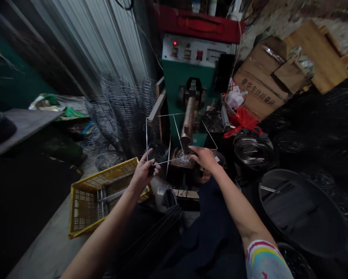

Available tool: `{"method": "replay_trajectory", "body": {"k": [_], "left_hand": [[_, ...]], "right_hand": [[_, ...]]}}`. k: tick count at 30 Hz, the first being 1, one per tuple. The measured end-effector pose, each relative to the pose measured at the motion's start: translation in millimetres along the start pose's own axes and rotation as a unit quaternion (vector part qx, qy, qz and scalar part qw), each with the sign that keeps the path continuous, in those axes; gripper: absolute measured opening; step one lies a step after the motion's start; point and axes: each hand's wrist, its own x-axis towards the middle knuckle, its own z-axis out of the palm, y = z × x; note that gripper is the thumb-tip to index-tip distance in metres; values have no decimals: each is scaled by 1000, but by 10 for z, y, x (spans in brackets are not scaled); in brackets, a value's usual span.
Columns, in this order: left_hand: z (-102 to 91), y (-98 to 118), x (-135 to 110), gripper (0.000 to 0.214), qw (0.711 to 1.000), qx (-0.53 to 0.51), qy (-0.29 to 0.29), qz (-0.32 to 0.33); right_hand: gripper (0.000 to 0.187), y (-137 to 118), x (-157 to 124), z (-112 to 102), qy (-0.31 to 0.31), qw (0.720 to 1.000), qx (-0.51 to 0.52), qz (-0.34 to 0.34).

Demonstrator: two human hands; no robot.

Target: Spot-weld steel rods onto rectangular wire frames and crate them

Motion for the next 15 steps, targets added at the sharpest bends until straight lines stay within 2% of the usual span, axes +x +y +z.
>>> {"method": "replay_trajectory", "body": {"k": [7, 15], "left_hand": [[44, -56, 34, 81, 1000, -16, 11, 5], [53, -100, 109, 82, 999, -28, 20, 5]], "right_hand": [[40, 162, 65, 116, 30, 999, 28, -5], [37, 247, 99, 147, 26, 999, 32, -3]]}}
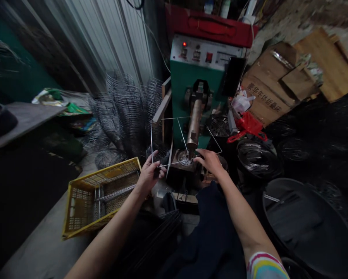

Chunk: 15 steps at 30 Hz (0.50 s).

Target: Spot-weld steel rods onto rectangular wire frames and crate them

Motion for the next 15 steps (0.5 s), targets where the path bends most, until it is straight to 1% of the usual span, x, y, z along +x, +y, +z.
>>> {"method": "replay_trajectory", "body": {"k": [4, 6, 7, 8, 10, 11, 12, 13, 15], "left_hand": [[-63, -39, 39, 82, 1000, 11, -10, 0], [-88, -55, 50, 80, 1000, 15, -11, 2], [-94, -58, 54, 79, 1000, 15, -12, 5], [-93, -57, 59, 79, 1000, 15, -12, 7], [-78, -43, 73, 80, 1000, 12, -12, 6], [-66, -32, 80, 82, 1000, 11, -12, 3], [-54, -18, 84, 85, 1000, 10, -12, -2], [-45, -3, 81, 86, 1000, 10, -11, -6], [-46, 24, 35, 88, 1000, 14, -13, -11]], "right_hand": [[37, -24, -7, 23, -9, 1000, 11, -4], [38, 14, -16, -12, -8, 1000, 22, -6], [41, 59, -21, -49, 7, 1000, 23, -2], [44, 123, -25, -97, 36, 999, 17, 10], [48, 289, -36, -209, 121, 990, -9, 69], [48, 375, -43, -263, 153, 982, -17, 113], [47, 451, -52, -310, 167, 972, -10, 164], [47, 506, -67, -345, 163, 963, 19, 214], [50, 538, -127, -379, 126, 939, 123, 294]]}}
